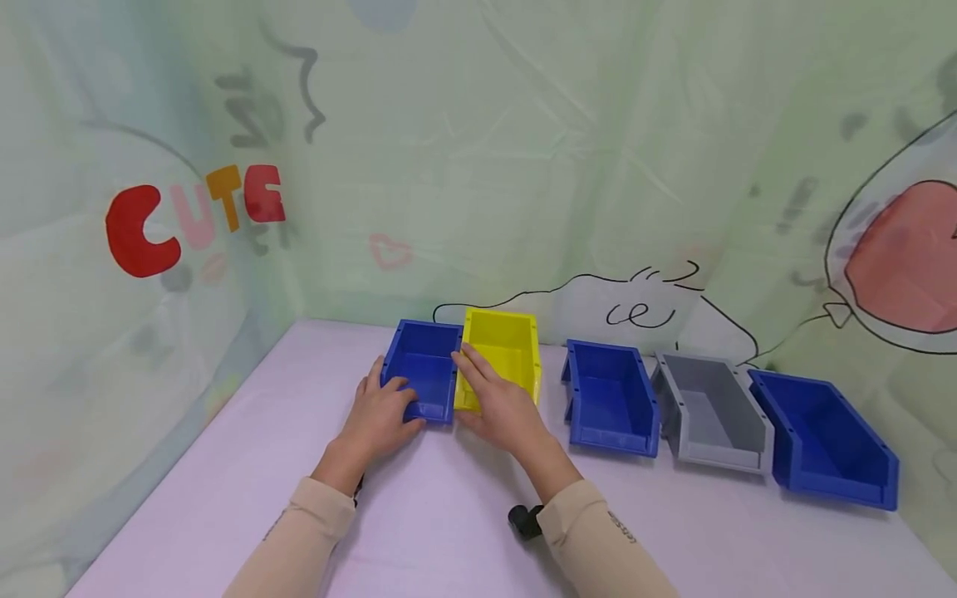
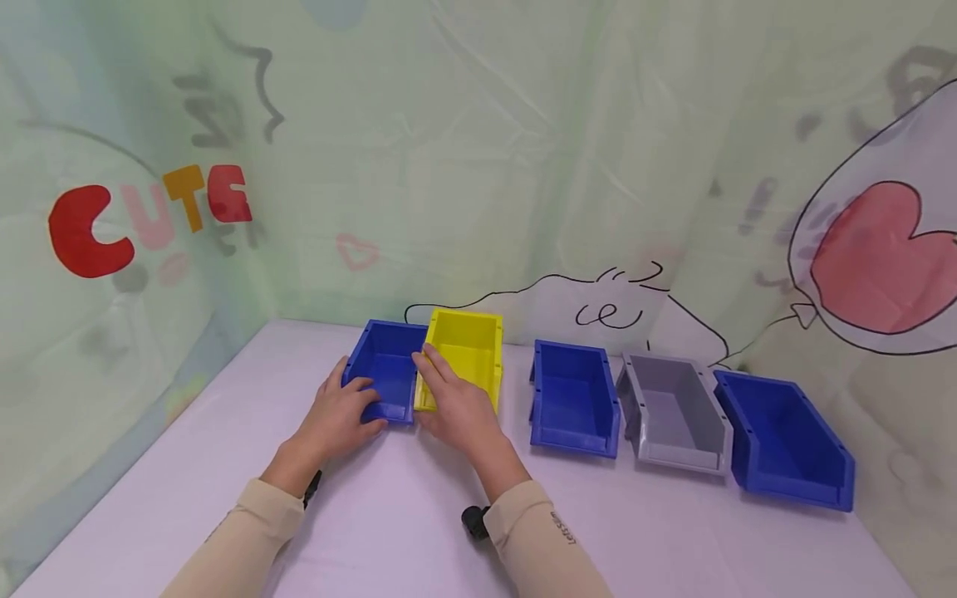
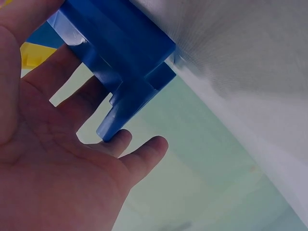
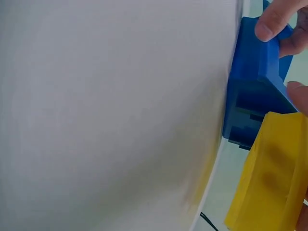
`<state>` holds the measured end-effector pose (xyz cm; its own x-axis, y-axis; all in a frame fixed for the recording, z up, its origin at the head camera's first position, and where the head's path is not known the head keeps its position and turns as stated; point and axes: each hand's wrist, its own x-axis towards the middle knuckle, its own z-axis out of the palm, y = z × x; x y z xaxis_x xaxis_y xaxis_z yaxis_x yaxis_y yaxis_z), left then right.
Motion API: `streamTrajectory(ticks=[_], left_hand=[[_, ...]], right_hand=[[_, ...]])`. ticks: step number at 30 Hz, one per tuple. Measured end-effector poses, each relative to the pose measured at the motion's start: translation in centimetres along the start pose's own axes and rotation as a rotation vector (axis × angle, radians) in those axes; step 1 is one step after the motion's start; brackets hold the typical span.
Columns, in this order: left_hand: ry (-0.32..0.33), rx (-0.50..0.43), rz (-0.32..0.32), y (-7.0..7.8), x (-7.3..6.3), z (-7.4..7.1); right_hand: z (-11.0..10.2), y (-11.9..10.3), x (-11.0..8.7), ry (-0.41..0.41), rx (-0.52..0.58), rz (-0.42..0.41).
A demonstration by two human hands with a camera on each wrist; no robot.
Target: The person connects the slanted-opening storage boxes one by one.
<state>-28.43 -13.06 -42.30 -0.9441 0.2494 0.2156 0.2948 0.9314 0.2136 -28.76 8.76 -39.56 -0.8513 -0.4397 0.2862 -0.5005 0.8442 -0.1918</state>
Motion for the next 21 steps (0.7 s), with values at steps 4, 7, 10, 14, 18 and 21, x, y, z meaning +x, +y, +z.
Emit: streamTrajectory(ticks=[4,7,10,14,18,21], left_hand=[[-0.006,0.003,0.003,0.2,0.0,0.1],[-0.003,0.006,0.004,0.4,0.0,0.1],[0.006,0.002,0.012,0.6,0.2,0.0],[0.014,-0.003,0.019,0.6,0.3,0.0],[0.019,0.002,0.017,0.3,0.1,0.0],[0.023,0.002,0.015,0.0,-0.1,0.1]], right_hand=[[0.7,0.1,-0.2,-0.028,0.014,0.03],[1.1,0.2,-0.5,-0.057,0.016,0.052],[1.2,0.4,-0.6,-0.047,0.022,0.062],[1.0,0.4,-0.5,-0.045,0.043,0.064],[1.1,0.1,-0.5,-0.084,0.073,0.063],[1.4,0.0,-0.5,-0.106,0.093,0.06]])
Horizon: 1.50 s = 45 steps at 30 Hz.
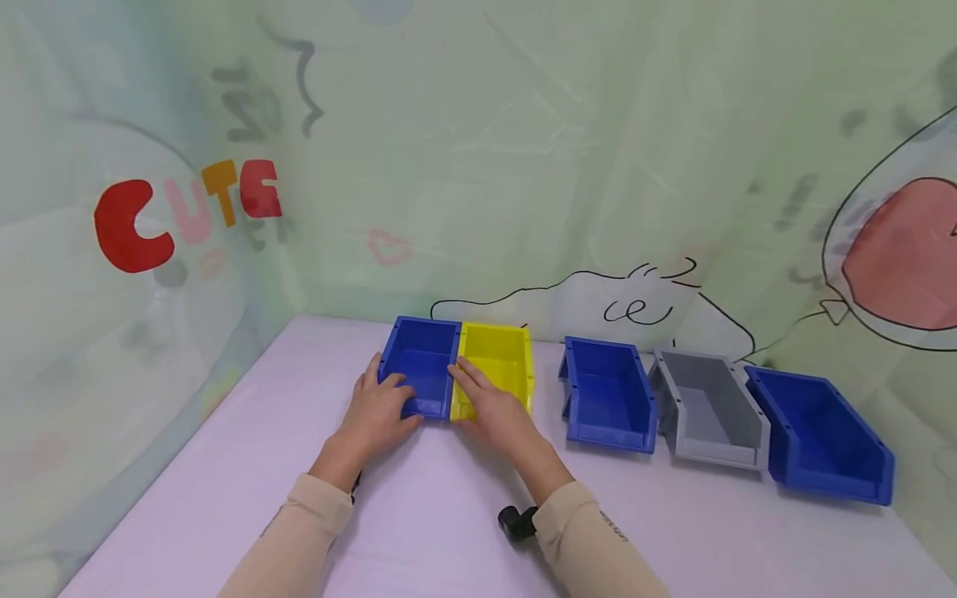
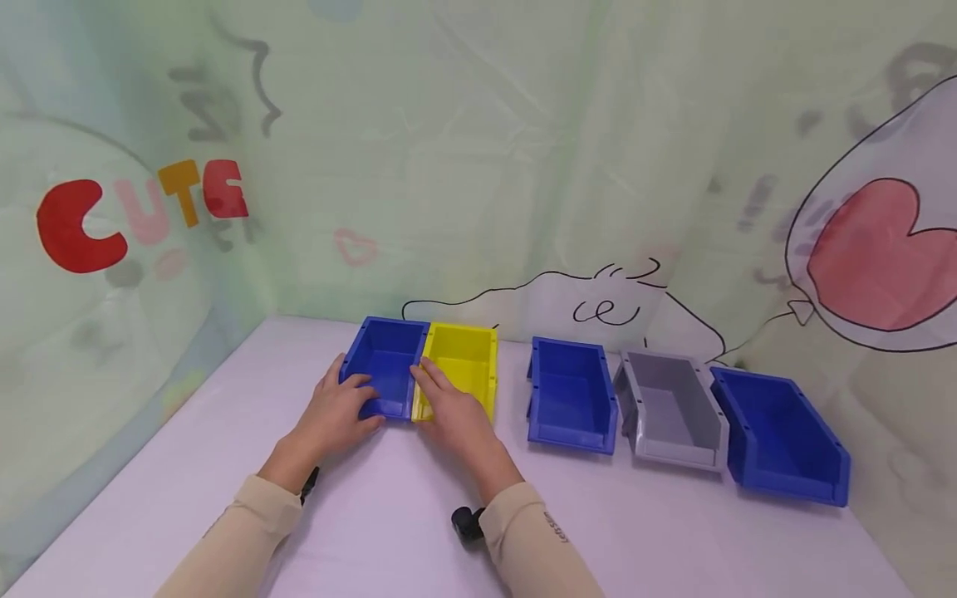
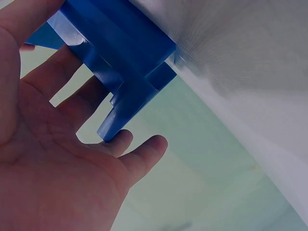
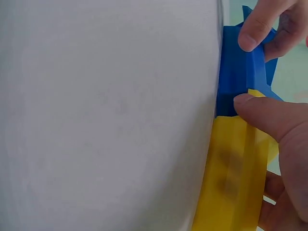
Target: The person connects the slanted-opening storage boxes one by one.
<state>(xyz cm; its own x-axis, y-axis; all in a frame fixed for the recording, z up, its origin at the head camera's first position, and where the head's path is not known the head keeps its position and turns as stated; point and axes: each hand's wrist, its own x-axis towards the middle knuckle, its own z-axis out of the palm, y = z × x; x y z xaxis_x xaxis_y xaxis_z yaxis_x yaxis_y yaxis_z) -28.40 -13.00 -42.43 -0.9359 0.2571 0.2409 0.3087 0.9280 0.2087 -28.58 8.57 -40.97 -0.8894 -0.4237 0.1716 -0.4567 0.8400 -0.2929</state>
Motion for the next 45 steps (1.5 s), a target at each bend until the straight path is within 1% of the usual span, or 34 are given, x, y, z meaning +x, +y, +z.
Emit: streamTrajectory(ticks=[4,12,18,21,25,27,29,35,37,41,45], left_hand=[[-0.007,-0.001,-0.009,-0.1,0.1,0.0],[0.009,-0.001,0.006,0.0,0.2,-0.2],[-0.025,0.01,-0.012,-0.5,-0.5,0.2],[-0.02,-0.001,-0.014,-0.7,-0.9,0.5],[-0.009,-0.009,-0.021,-0.9,-1.1,0.8],[-0.012,-0.01,-0.025,-1.0,-1.2,0.8],[-0.016,-0.013,-0.026,-1.0,-1.2,0.8],[-0.014,-0.016,-0.018,-0.6,-0.7,0.4],[-0.014,-0.018,-0.013,-0.4,-0.6,0.4],[-0.022,-0.031,-0.011,-0.1,-0.6,0.3],[-0.01,-0.034,-0.014,0.0,-0.6,0.0]], right_hand=[[0.0,0.0,0.0,-0.018,0.011,-0.001],[0.0,0.3,0.0,-0.026,0.041,0.016],[1.0,0.3,-0.2,-0.06,0.098,-0.009],[1.1,0.2,-0.3,-0.058,0.101,-0.015],[0.8,0.3,-0.7,-0.042,0.122,-0.01],[0.4,0.4,-1.2,-0.018,0.15,-0.011],[0.0,0.6,-1.7,0.023,0.172,-0.008],[-1.3,1.4,-2.8,0.206,0.198,-0.032],[-1.8,1.7,-3.1,0.254,0.198,-0.038],[-2.8,2.1,-3.7,0.303,0.194,-0.03],[-3.8,2.5,-4.1,0.352,0.187,0.0]])
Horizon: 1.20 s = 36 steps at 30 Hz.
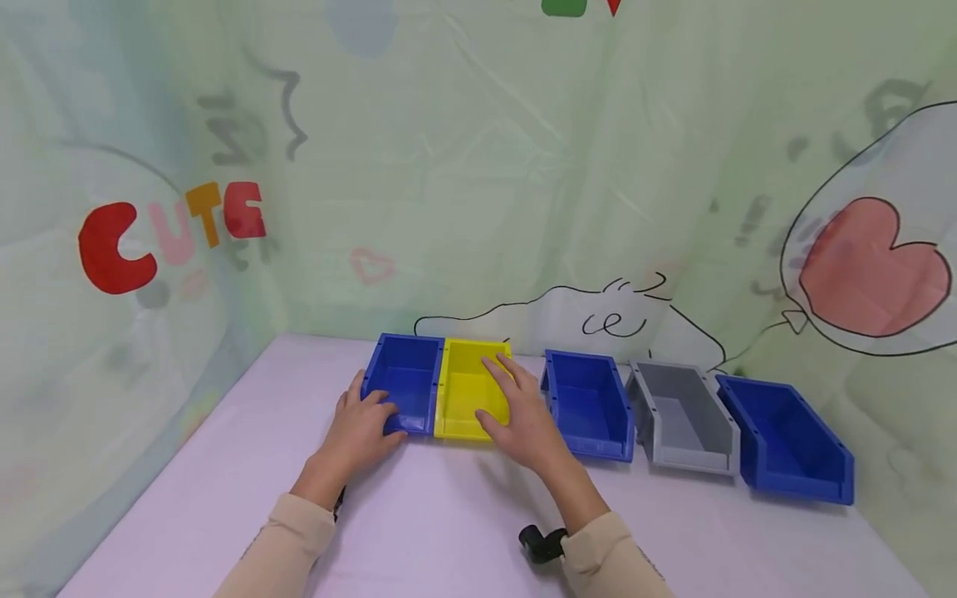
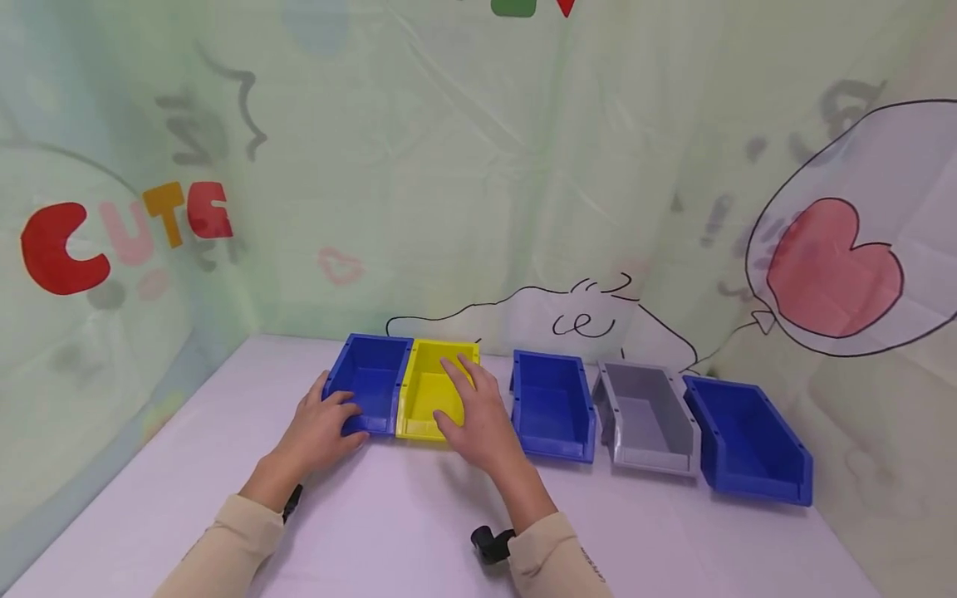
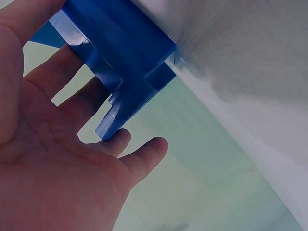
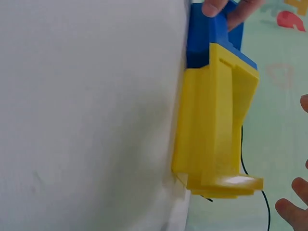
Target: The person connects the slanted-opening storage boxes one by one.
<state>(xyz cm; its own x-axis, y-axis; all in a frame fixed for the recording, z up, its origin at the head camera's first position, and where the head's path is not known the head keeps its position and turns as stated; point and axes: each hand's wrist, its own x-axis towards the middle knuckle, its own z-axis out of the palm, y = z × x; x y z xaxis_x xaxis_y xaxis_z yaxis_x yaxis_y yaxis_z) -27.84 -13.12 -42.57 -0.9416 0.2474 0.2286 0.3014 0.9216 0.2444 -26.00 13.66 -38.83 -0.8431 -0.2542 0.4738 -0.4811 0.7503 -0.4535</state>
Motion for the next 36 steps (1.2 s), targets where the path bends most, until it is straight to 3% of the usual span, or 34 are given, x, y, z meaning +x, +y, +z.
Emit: streamTrajectory(ticks=[7,17,36], left_hand=[[0.002,0.009,-0.002,-0.1,-0.1,-0.2],[-0.009,0.006,-0.005,-0.1,-0.1,-0.2],[-0.017,-0.006,-0.007,0.0,0.0,-0.3]], right_hand=[[-1.4,0.8,-0.6,0.071,-0.03,0.049],[-2.3,2.6,-1.7,0.079,-0.184,0.04],[-5.0,5.5,-2.0,-0.13,-0.138,0.23]])
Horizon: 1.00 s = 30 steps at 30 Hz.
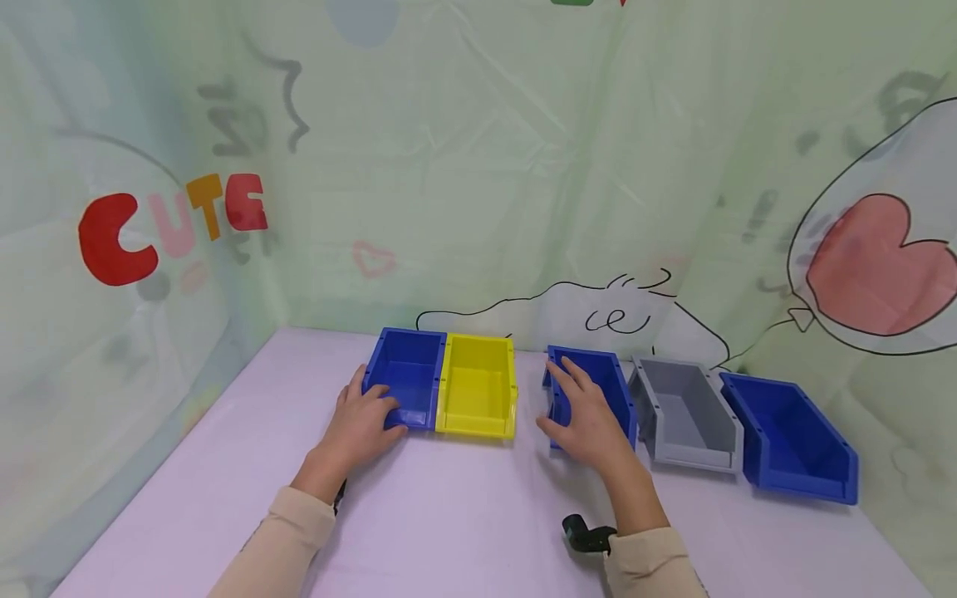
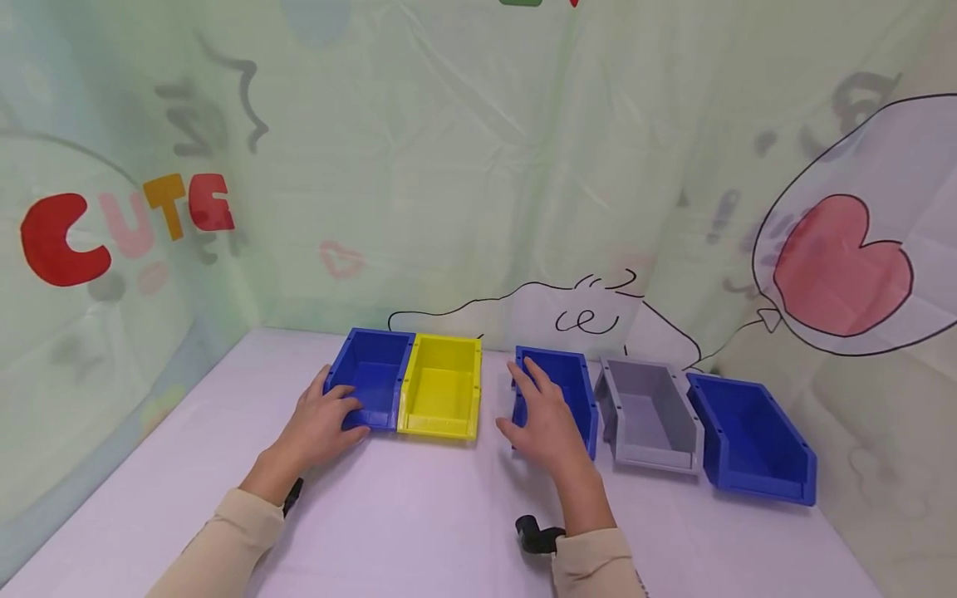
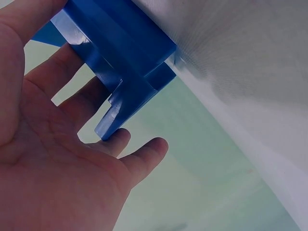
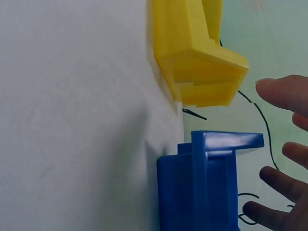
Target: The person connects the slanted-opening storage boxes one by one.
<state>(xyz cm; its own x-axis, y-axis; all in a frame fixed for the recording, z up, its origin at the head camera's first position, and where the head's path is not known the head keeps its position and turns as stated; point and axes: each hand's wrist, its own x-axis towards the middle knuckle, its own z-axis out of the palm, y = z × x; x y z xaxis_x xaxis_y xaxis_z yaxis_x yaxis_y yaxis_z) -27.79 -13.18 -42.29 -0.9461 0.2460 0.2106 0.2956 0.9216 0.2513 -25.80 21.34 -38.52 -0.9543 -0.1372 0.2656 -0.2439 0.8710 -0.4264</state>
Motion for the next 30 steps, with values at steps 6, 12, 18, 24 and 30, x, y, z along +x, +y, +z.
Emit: streamTrajectory(ticks=[6,12,18,24,30], left_hand=[[-0.001,-0.004,-0.003,0.1,0.0,-0.1],[-0.006,-0.005,-0.009,0.2,0.0,-0.2],[0.003,0.004,-0.004,0.1,0.0,-0.2],[-0.004,-0.001,-0.01,0.1,0.1,-0.1],[-0.008,0.01,-0.006,0.0,0.0,0.0]], right_hand=[[0.4,0.9,0.2,-0.069,0.014,0.022],[0.9,1.7,0.3,-0.148,0.026,0.041],[1.2,2.4,0.3,-0.2,0.033,0.051],[1.3,2.6,0.2,-0.227,0.016,0.055],[1.4,2.5,0.2,-0.223,0.024,0.06]])
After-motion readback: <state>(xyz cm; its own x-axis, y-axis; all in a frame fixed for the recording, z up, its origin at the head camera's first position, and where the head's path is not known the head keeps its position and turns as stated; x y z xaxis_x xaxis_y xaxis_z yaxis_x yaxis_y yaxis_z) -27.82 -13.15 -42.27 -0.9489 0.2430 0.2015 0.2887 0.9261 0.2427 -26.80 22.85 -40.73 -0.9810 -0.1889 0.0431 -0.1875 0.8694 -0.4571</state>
